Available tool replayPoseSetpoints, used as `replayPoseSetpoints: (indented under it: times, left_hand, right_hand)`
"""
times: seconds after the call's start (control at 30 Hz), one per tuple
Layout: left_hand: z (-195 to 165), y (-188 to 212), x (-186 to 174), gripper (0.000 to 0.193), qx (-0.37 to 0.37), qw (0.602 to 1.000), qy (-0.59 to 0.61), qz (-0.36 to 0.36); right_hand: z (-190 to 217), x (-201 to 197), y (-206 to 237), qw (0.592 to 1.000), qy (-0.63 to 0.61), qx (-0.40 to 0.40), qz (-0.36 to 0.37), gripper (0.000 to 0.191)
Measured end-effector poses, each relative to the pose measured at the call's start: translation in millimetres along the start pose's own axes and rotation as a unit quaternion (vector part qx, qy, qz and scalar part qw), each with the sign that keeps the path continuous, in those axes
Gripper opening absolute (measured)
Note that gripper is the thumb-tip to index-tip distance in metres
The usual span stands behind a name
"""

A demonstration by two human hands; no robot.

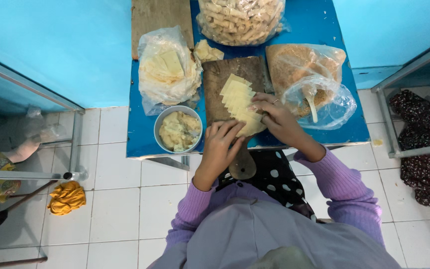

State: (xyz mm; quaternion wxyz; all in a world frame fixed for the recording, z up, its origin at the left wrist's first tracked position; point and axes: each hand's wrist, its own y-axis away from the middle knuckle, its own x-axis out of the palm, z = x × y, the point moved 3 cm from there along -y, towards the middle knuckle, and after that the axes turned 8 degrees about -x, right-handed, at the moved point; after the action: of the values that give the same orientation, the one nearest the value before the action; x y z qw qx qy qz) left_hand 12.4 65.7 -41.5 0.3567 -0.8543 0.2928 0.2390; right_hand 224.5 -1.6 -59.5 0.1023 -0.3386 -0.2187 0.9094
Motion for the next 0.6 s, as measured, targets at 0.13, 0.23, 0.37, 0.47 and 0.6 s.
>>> replayPoseSetpoints:
  times: [0.13,0.23,0.37,0.47,0.6]
  left_hand:
    - [-0.1,0.8,-2.0,0.026,0.001,1.000,-0.002,0.014]
    - [0.7,0.8,-1.1,0.027,0.003,1.000,0.003,0.013]
    - [1.7,2.4,2.1,0.028,-0.001,1.000,-0.002,0.010]
    - [3.7,3.1,5.4,0.028,0.001,1.000,-0.005,0.009]
    - [5.6,4.5,8.0,0.028,0.004,1.000,-0.004,0.002]
  right_hand:
    - [-3.1,-1.2,1.0,1.000,-0.017,0.001,-0.002,0.039]
    - [-3.8,3.3,2.0,0.999,0.002,-0.006,0.037,0.041]
    - [-2.2,10.9,3.8,0.995,0.063,-0.016,0.081,0.045]
    - [0.7,14.7,5.2,0.990,0.099,-0.026,0.094,0.048]
    - [9.3,20.4,12.4,0.967,0.227,-0.021,0.112,0.057]
